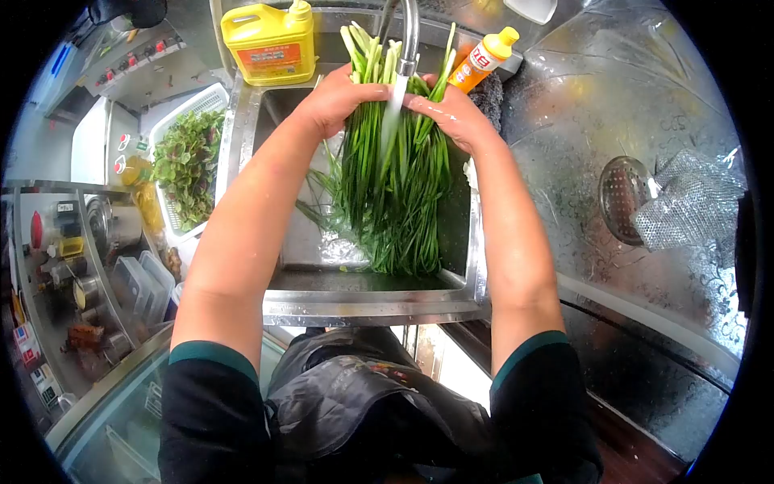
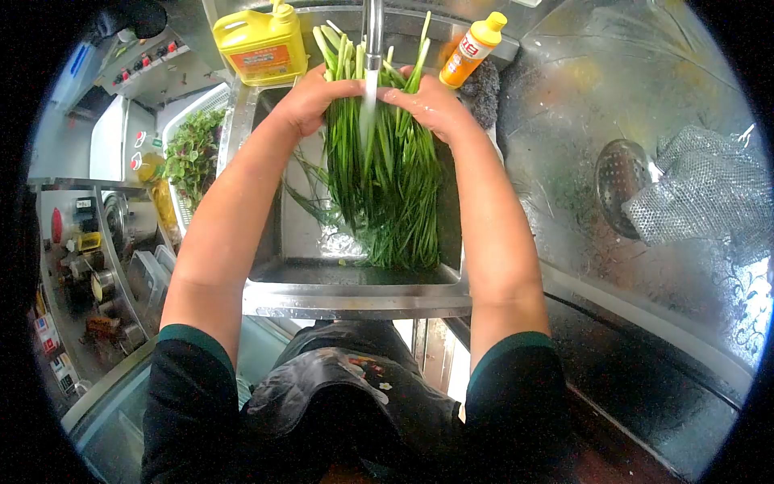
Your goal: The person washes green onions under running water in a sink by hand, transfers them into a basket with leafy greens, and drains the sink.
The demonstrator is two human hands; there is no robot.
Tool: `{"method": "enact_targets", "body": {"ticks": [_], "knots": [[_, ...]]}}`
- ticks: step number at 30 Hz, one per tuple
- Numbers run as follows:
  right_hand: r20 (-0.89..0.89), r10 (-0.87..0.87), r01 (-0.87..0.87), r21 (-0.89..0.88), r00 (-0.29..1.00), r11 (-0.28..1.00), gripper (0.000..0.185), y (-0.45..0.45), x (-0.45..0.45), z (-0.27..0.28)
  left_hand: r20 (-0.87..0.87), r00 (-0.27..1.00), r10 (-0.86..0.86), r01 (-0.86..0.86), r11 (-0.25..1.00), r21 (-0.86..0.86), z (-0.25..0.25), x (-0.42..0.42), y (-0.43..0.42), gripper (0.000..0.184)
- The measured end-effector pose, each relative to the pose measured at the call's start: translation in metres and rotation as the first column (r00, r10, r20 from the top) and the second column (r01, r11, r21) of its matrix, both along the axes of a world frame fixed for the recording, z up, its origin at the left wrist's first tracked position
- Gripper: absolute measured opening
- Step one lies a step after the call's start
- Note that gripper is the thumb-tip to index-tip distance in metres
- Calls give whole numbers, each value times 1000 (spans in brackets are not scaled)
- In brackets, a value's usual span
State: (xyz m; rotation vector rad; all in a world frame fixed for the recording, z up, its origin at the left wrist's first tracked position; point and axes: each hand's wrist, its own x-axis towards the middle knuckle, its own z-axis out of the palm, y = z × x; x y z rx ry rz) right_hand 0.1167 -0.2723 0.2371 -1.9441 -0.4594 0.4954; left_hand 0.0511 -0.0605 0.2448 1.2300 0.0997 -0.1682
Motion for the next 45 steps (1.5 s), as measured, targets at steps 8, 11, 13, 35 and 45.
{"method": "enact_targets", "body": {"ticks": [8,11,13,35,45], "knots": [[-119,44,-55,-90,992,994,56,2,-8,5,-27,999,-37,33,989,-142,5,4,0,50],[-96,-144,131,-134,985,982,52,6,-10,10,-40,989,-140,134,984,-119,2,2,5,55],[-80,-228,213,-164,970,963,51,12,-15,31,-17,971,-238,237,970,-43,5,1,3,58],[-300,148,-51,308,942,950,90,13,-72,-29,-32,988,152,-155,973,-169,8,-35,-57,65],[-611,51,339,505,790,794,49,27,-66,-46,-38,984,-177,169,973,-154,15,-42,2,77]]}}
